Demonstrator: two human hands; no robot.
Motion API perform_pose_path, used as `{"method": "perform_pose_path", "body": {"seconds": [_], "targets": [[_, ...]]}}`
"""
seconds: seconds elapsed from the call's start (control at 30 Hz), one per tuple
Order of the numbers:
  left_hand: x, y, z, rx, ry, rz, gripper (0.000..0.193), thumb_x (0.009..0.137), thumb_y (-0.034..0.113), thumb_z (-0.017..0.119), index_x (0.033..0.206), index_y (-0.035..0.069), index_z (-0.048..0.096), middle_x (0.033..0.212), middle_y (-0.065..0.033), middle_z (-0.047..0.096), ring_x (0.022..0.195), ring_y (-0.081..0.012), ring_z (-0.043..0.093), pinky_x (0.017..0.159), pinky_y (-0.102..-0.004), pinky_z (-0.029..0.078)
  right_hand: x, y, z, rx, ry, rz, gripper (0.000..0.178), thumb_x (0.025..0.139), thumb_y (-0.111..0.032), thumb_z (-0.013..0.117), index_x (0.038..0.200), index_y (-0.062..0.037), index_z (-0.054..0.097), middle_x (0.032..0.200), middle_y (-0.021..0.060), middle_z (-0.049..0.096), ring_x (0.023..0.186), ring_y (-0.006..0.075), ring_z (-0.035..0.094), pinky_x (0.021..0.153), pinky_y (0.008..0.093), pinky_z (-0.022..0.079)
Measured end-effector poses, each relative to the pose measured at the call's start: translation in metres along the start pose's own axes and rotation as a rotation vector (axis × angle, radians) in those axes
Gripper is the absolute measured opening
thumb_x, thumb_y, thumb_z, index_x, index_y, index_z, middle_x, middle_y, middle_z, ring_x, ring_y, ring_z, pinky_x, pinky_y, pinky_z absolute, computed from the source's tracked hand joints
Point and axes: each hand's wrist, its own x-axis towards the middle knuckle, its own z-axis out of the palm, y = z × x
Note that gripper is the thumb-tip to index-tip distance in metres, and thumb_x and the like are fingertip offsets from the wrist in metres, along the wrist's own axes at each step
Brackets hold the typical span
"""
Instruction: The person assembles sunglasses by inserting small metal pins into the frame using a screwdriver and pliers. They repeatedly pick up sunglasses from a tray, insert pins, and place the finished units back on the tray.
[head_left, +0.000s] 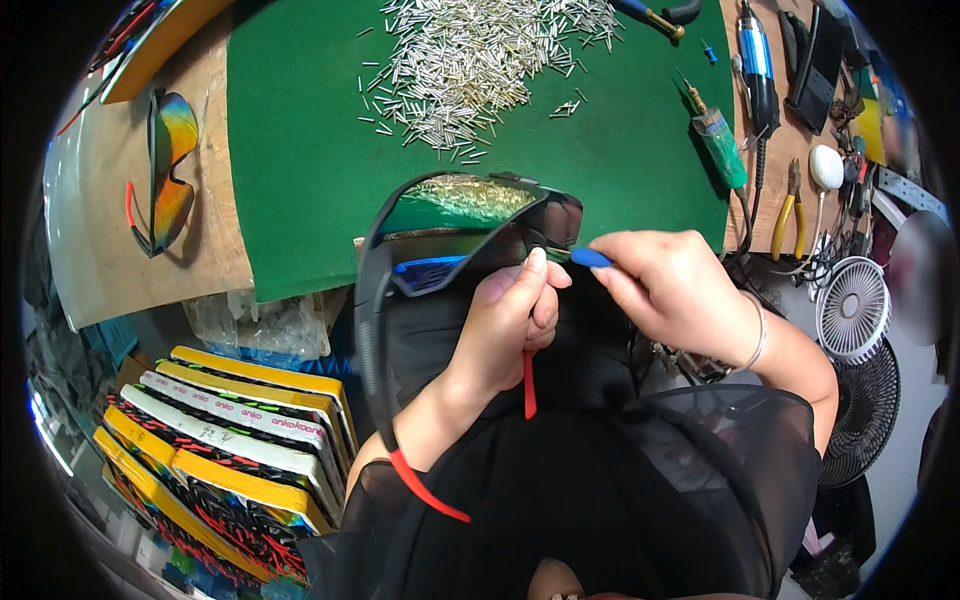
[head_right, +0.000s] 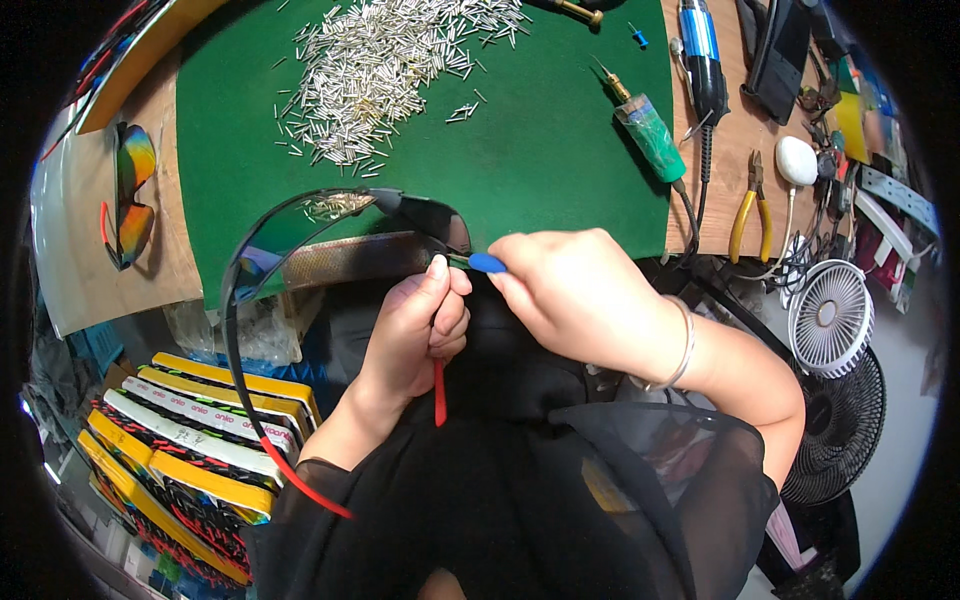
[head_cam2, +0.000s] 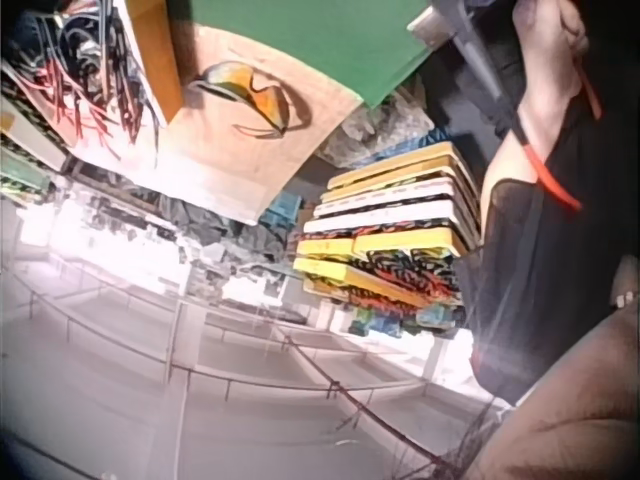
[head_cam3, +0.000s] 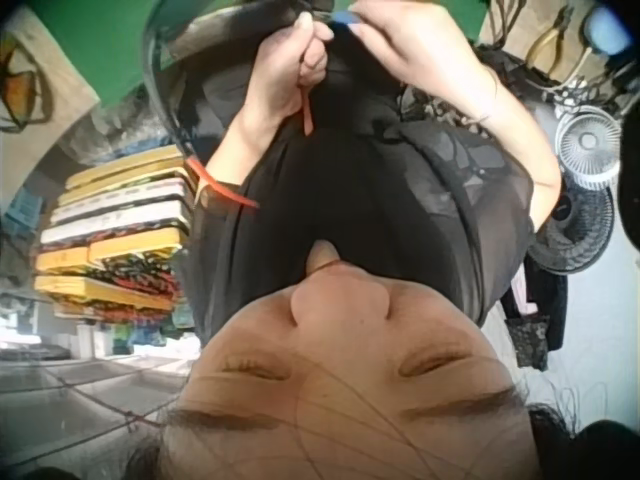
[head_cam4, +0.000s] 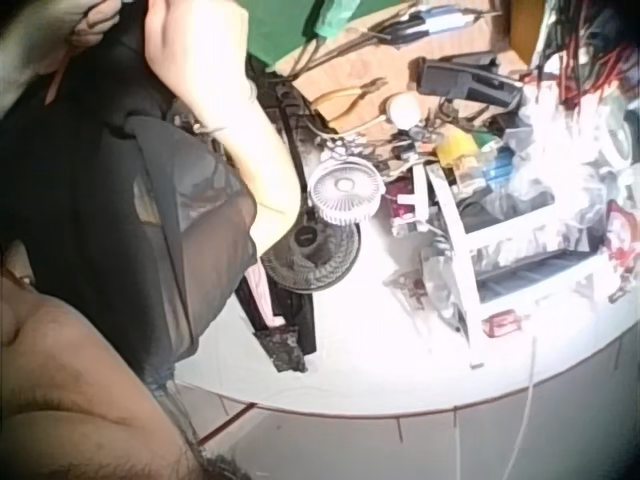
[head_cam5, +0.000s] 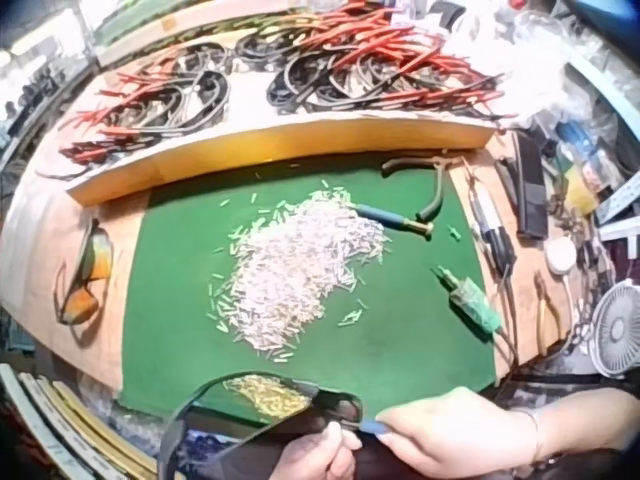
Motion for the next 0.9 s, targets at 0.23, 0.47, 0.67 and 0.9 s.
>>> {"method": "perform_pose_path", "body": {"seconds": [0.23, 0.47, 0.67, 0.9], "targets": [[0.001, 0.003, -0.002, -0.008, -0.031, -0.022, 0.031, 0.097, 0.029, 0.036, 0.084, 0.004, 0.049, 0.052, 0.0045, 0.036, 0.04, -0.0037, 0.025, 0.038, -0.0196, 0.02, -0.003, 0.002, 0.002, 0.082, -0.013, 0.08, 0.022, 0.078, -0.011, 0.06, 0.096, 0.0012, 0.056, 0.067, 0.0117, 0.058, 0.057, 0.0262, 0.059, 0.052, 0.0334, 0.048], [0.002, 0.004, -0.005, 0.001, -0.028, -0.052, 0.031, 0.096, 0.03, 0.037, 0.084, 0.004, 0.049, 0.05, 0.0047, 0.034, 0.039, -0.0041, 0.025, 0.038, -0.0198, 0.02, 0.016, -0.007, -0.013, 0.568, -0.243, 0.584, 0.025, 0.086, -0.02, 0.054, 0.085, 0.0027, 0.063, 0.059, 0.0091, 0.06, 0.053, 0.0131, 0.057, 0.05, 0.0268, 0.043], [0.002, 0.004, -0.002, 0.064, 0.002, -0.078, 0.033, 0.095, 0.035, 0.036, 0.075, 0.01, 0.045, 0.049, 0.0058, 0.028, 0.041, -0.0051, 0.022, 0.039, -0.02, 0.018, 0.004, -0.003, 0.011, 0.182, 0.072, 0.148, 0.016, 0.08, -0.015, 0.059, 0.086, -0.0002, 0.061, 0.064, 0.0144, 0.058, 0.054, 0.0266, 0.058, 0.052, 0.0343, 0.047], [0.002, 0.008, 0.001, 0.091, 0.033, -0.096, 0.034, 0.094, 0.037, 0.038, 0.073, 0.011, 0.044, 0.049, 0.0061, 0.028, 0.041, -0.005, 0.023, 0.038, -0.02, 0.017, -0.002, 0.007, 0.008, -0.417, 0.124, -0.362, 0.023, 0.069, -0.006, 0.057, 0.091, -0.0009, 0.055, 0.062, 0.0066, 0.044, 0.051, 0.0186, 0.054, 0.043, 0.0277, 0.044]]}}
